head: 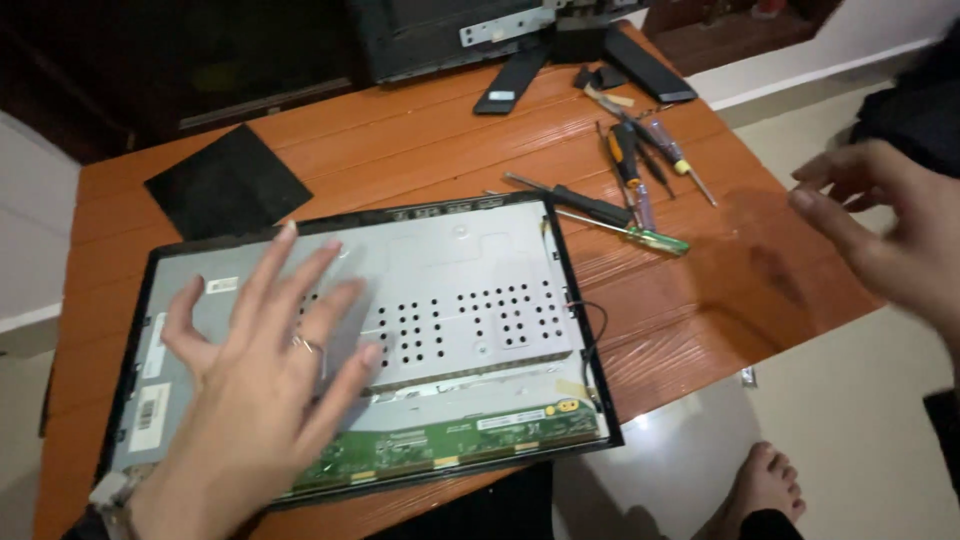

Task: Performing the final disassembly steps of a computer monitor, including removing screws and lifting the internal metal shielding.

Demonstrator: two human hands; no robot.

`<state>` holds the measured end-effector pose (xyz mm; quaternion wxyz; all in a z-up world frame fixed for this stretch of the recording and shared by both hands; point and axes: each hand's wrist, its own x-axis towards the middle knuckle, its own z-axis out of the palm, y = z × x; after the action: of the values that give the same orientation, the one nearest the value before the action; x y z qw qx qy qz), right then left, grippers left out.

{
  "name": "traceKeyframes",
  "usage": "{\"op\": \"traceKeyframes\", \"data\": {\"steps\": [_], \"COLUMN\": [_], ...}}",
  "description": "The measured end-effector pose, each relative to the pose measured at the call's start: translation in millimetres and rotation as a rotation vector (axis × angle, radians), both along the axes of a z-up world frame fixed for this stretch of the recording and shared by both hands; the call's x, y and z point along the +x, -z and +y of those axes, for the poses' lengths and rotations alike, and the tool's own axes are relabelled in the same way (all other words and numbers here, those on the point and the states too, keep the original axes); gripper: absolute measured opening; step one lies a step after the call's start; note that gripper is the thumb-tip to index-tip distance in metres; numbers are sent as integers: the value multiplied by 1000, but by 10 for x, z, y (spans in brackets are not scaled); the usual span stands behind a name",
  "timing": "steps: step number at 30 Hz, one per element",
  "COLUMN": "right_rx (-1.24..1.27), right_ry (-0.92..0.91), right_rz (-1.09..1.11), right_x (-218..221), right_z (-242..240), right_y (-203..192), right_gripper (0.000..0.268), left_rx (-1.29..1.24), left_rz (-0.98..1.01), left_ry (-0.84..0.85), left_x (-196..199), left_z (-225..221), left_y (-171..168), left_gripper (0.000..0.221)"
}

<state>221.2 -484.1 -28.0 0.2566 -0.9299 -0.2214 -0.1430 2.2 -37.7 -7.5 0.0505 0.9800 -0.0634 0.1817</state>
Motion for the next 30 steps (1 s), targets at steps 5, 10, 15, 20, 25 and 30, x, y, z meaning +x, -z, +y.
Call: {"op": "traceKeyframes", "data": {"steps": [5, 10, 15, 20, 25, 30], "right_rx": [-99, -204, -282, -392, -194, -82], "right_ry": [40, 52, 146, 140, -16, 66], "right_rz": [291, 392, 505, 372, 462, 551], "right_x": [585, 797, 732, 732, 645, 392], "right_z": [50, 429, 592, 143, -84, 205], "right_y": [-15, -159, -278, 62, 181, 0], "right_gripper": [15, 25, 35, 34, 13, 12], "left_rx": [127, 93, 57, 72, 80, 47], "left_rz": [-86, -130, -75, -52, -73, -66], "left_ry": [58, 123, 68, 50, 52, 60], "left_x": [-26, 57, 50, 50, 40, 43], "left_z": [-282, -358, -274, -219, -256, -268], "left_y": [78, 123, 141, 198, 245, 243], "left_gripper": [53, 48, 51, 53, 62, 62]}}
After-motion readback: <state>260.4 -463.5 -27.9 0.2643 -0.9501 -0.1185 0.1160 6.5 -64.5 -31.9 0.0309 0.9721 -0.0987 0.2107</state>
